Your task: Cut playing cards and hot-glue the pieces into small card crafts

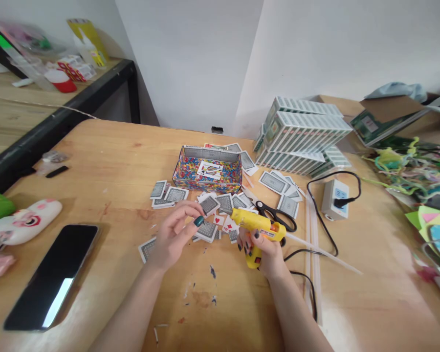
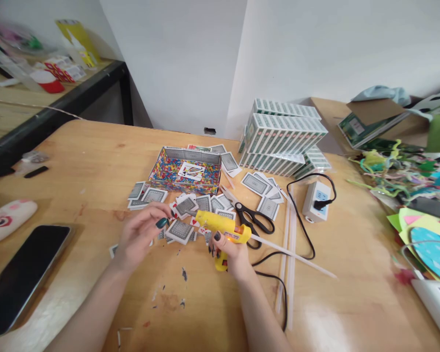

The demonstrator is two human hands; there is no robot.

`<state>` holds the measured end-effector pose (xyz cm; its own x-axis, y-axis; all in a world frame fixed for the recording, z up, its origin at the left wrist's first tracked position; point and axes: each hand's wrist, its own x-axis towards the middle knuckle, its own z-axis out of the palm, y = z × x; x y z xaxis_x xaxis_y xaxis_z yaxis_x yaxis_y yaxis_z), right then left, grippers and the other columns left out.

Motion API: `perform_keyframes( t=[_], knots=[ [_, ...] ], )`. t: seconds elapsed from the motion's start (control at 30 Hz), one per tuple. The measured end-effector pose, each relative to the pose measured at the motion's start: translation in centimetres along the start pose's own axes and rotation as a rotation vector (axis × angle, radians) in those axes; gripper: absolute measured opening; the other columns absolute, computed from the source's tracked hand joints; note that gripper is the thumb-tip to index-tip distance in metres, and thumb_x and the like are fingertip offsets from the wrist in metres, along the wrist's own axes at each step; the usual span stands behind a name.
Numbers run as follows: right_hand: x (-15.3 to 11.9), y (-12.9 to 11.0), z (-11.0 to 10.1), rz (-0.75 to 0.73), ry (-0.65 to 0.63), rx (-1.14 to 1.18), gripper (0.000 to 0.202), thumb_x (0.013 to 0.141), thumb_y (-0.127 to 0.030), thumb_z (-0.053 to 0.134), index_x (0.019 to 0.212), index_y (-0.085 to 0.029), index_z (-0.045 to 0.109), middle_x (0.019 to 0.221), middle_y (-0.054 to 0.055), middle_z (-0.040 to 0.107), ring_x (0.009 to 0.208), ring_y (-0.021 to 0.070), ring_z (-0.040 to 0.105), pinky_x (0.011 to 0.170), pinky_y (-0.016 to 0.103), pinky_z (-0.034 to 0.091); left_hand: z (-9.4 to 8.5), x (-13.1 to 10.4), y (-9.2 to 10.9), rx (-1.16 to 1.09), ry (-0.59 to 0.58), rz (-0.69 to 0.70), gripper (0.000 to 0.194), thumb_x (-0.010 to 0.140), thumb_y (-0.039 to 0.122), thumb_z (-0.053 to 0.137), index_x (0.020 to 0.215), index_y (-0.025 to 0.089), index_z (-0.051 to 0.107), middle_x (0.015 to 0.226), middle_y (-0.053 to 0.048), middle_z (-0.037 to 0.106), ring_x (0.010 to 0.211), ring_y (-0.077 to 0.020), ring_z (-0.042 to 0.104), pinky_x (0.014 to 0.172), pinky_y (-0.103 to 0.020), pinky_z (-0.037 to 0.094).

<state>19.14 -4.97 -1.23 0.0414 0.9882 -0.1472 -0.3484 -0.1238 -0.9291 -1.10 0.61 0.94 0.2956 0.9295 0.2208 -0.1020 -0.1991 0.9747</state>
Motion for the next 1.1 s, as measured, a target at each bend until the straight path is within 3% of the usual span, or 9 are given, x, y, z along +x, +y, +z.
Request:
perform_keyframes(
  t=[0.17, 0.37, 0.57, 0.8, 1.1],
  knots=[
    [0.3, -0.8, 0.7, -0.007, 0.062, 0.064, 0.033, 0.070, -0.045, 0.062, 0.053, -0.018, 0.055, 0.047, 0.000, 0.051, 0.042, 0.0115, 0.044, 0.039, 0.023, 0.031, 0.2, 0.1, 0.0, 0.029, 0.015, -0.012, 0.004, 0.077, 0.020, 0.058, 0.079, 0.020, 0.055, 0.090, -0.004, 0.054, 0.092, -0.0189, 0.051, 0.085, -0.033, 0.040],
    [0.7, -1.7, 1.6, 0.051, 0.042, 0.275, 0.043, 0.075, -0.058, 0.050, 0.067, -0.017, 0.060, 0.053, 0.001, 0.055, 0.034, 0.0073, 0.035, 0.034, 0.022, 0.028, 0.2, 0.1, 0.2, 0.041, 0.001, -0.026, 0.004, 0.076, 0.019, 0.058, 0.079, 0.019, 0.055, 0.088, -0.004, 0.054, 0.090, -0.0184, 0.052, 0.083, -0.033, 0.040],
    [0.8, -1.4, 1.6, 0.065, 0.082, 0.296, 0.041, 0.076, -0.059, 0.049, 0.068, -0.019, 0.059, 0.055, 0.000, 0.056, 0.034, 0.0074, 0.033, 0.034, 0.022, 0.031, 0.3, 0.0, 0.3, 0.056, -0.010, -0.038, 0.002, 0.077, 0.019, 0.057, 0.078, 0.019, 0.055, 0.088, -0.005, 0.054, 0.089, -0.0179, 0.052, 0.082, -0.032, 0.040],
    [0.6, -1.8, 1.5, 0.156, 0.057, 0.241, 0.055, 0.072, -0.070, 0.042, 0.057, -0.019, 0.055, 0.044, 0.000, 0.048, 0.038, 0.0117, 0.039, 0.035, 0.024, 0.033, 0.4, 0.0, 0.5, 0.084, -0.025, -0.044, 0.005, 0.077, 0.023, 0.057, 0.079, 0.019, 0.055, 0.088, -0.006, 0.054, 0.089, -0.0195, 0.053, 0.082, -0.033, 0.041],
    [0.6, -2.7, 1.9, 0.169, -0.004, 0.311, 0.060, 0.073, -0.075, 0.032, 0.053, -0.020, 0.048, 0.043, -0.003, 0.037, 0.036, 0.0086, 0.026, 0.032, 0.022, 0.027, 0.7, 0.0, 0.5, 0.152, -0.061, -0.057, 0.007, 0.078, 0.024, 0.056, 0.080, 0.018, 0.055, 0.086, -0.007, 0.056, 0.087, -0.0195, 0.055, 0.081, -0.033, 0.043]
  ],
)
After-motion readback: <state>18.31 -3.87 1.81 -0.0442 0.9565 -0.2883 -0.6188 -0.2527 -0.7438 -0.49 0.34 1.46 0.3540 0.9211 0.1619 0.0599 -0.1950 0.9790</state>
